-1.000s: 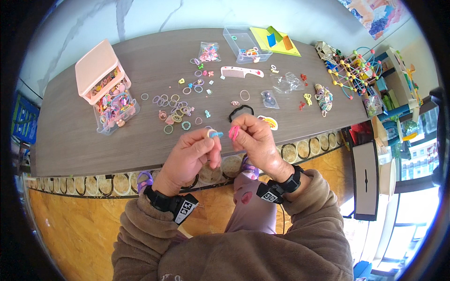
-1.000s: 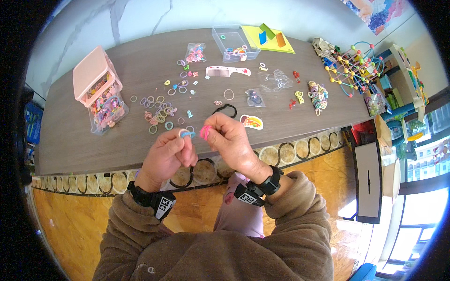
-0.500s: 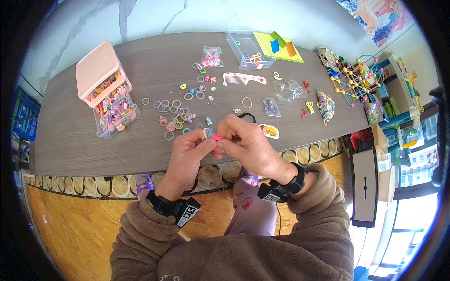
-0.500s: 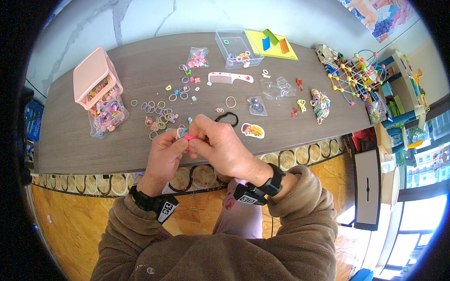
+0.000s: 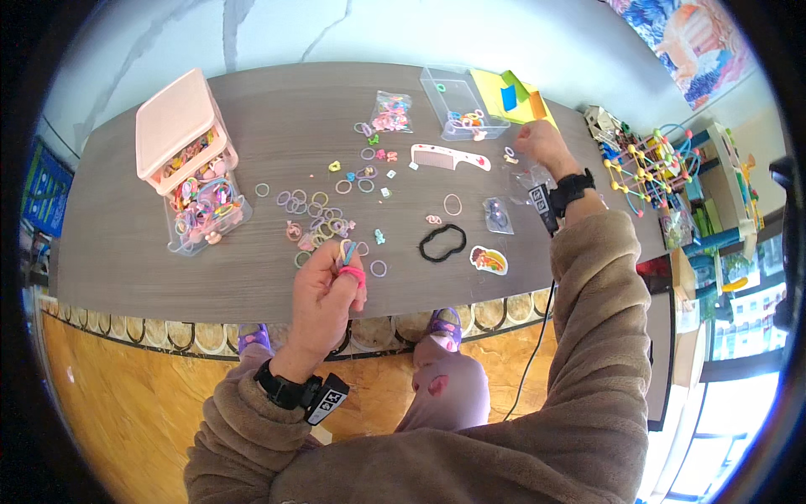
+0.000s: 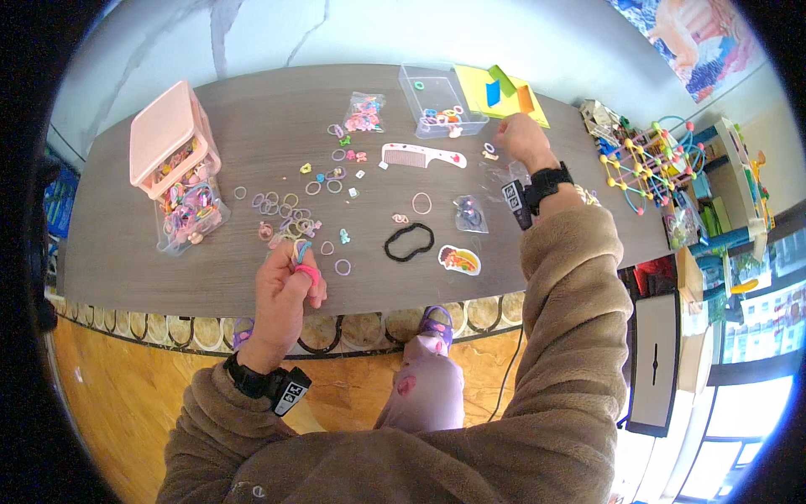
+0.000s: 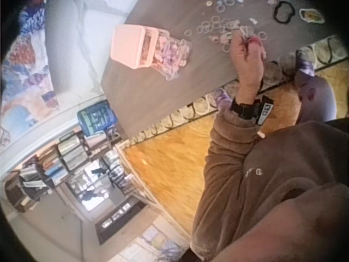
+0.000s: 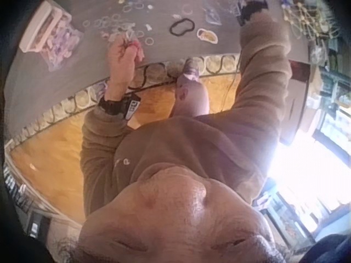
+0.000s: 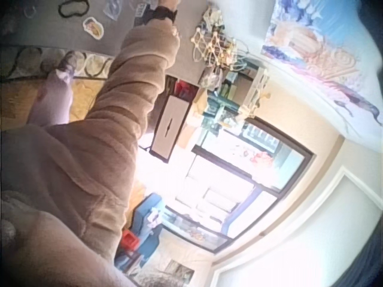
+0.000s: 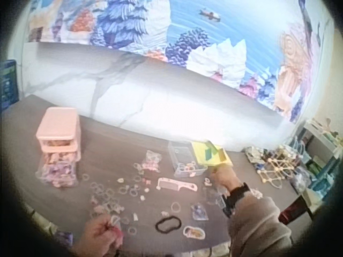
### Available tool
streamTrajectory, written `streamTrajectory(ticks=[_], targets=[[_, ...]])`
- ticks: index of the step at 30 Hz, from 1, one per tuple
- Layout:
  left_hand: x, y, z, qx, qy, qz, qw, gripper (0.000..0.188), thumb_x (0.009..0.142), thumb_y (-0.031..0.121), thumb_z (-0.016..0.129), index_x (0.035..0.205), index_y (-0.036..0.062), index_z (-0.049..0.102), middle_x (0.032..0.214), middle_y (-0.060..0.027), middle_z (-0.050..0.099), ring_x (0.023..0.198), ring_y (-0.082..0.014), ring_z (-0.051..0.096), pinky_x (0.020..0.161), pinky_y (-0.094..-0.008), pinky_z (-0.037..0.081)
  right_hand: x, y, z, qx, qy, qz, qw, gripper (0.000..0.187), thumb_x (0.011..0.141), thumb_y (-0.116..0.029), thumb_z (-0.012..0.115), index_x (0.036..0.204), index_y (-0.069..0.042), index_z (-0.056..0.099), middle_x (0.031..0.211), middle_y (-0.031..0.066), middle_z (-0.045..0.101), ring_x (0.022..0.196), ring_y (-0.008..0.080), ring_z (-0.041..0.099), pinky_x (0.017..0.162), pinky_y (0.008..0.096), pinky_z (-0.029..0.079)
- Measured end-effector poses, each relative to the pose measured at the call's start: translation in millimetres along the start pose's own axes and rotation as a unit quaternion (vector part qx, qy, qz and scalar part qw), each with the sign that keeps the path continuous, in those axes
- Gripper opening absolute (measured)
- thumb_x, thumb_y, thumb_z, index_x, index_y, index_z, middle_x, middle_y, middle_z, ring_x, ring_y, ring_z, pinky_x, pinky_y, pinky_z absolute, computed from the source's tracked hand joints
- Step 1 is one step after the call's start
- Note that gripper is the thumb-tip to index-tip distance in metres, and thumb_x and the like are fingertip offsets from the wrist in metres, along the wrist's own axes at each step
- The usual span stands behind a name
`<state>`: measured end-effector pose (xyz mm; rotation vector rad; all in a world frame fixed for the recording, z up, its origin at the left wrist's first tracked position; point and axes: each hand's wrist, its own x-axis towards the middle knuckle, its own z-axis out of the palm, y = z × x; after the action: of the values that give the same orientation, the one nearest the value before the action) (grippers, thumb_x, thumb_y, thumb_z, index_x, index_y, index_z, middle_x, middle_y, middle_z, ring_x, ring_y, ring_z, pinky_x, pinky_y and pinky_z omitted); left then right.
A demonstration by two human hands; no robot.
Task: The person retrieves rubber bands from a red bag and a plastic container, then assembles them into a bracelet by looping and interlocking bands on their fingers. The person places the finished bracelet on their wrist.
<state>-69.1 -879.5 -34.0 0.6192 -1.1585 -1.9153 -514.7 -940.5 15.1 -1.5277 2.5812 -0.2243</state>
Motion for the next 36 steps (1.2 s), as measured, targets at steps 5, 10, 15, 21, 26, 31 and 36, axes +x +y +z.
streamTrajectory(ticks=[5,10,15,21,26,31,36], targets=[[0,4,-1,0.007,-0.001,-0.001,1.000,0.006,0.098,0.009,0.055,0.098,0.0038,0.052,0.080,-0.0068,0.063,0.062,-0.0098,0.057,0.060,-0.0226,0.047,1,-5,29,-0.046,-0.020,0.022,0.998,0.017,0.080,-0.017,0.065,0.088,-0.003,0.070,0.093,0.0199,0.071,0.094,0.0352,0.068,0.081,0.0428,0.054],[1,7,-4,0.007,0.004,0.021,1.000,0.010,0.099,0.013,0.057,0.099,0.0035,0.053,0.082,-0.0085,0.065,0.064,-0.0111,0.060,0.062,-0.0236,0.050,0,-9,9,-0.033,0.103,0.011,0.994,0.016,0.079,-0.016,0.065,0.085,-0.001,0.068,0.090,0.0212,0.070,0.090,0.0363,0.067,0.078,0.0433,0.053],[0,8,-6,0.004,0.033,0.044,0.998,0.007,0.098,0.010,0.056,0.099,0.0034,0.054,0.078,-0.0049,0.060,0.063,-0.0108,0.058,0.061,-0.0240,0.050,14,-27,-11,0.088,0.152,-0.069,0.982,0.017,0.078,-0.018,0.067,0.083,-0.001,0.067,0.080,0.0197,0.068,0.080,0.0358,0.067,0.074,0.0430,0.051],[3,11,-12,-0.011,0.060,0.068,0.996,0.006,0.097,0.008,0.057,0.099,0.0031,0.055,0.079,-0.0038,0.058,0.064,-0.0116,0.058,0.058,-0.0257,0.051,10,-75,1,-0.039,0.162,-0.095,0.981,0.016,0.085,-0.019,0.065,0.093,-0.007,0.070,0.084,0.0169,0.070,0.081,0.0336,0.068,0.077,0.0427,0.052],[1,14,-15,-0.023,0.050,0.083,0.995,0.005,0.096,0.006,0.058,0.097,0.0030,0.054,0.083,-0.0060,0.061,0.065,-0.0122,0.059,0.057,-0.0254,0.051,-36,-123,4,0.158,0.081,-0.195,0.965,0.010,0.089,-0.012,0.060,0.092,-0.008,0.069,0.086,0.0155,0.070,0.080,0.0333,0.067,0.074,0.0417,0.053],[0,15,-16,-0.034,0.076,0.082,0.993,0.011,0.095,0.007,0.061,0.093,0.0069,0.050,0.083,-0.0049,0.058,0.066,-0.0131,0.059,0.054,-0.0272,0.051,-78,-167,15,0.077,-0.027,-0.301,0.950,0.008,0.087,-0.008,0.063,0.093,-0.005,0.067,0.081,0.0131,0.068,0.075,0.0280,0.064,0.070,0.0380,0.052],[-2,17,-21,-0.075,0.117,0.086,0.987,0.014,0.090,-0.005,0.057,0.090,0.0058,0.047,0.087,-0.0096,0.063,0.066,-0.0142,0.060,0.058,-0.0290,0.055,-88,-194,27,0.078,-0.015,-0.345,0.935,0.008,0.085,-0.010,0.063,0.090,-0.006,0.066,0.081,0.0164,0.067,0.079,0.0369,0.065,0.069,0.0441,0.051]])
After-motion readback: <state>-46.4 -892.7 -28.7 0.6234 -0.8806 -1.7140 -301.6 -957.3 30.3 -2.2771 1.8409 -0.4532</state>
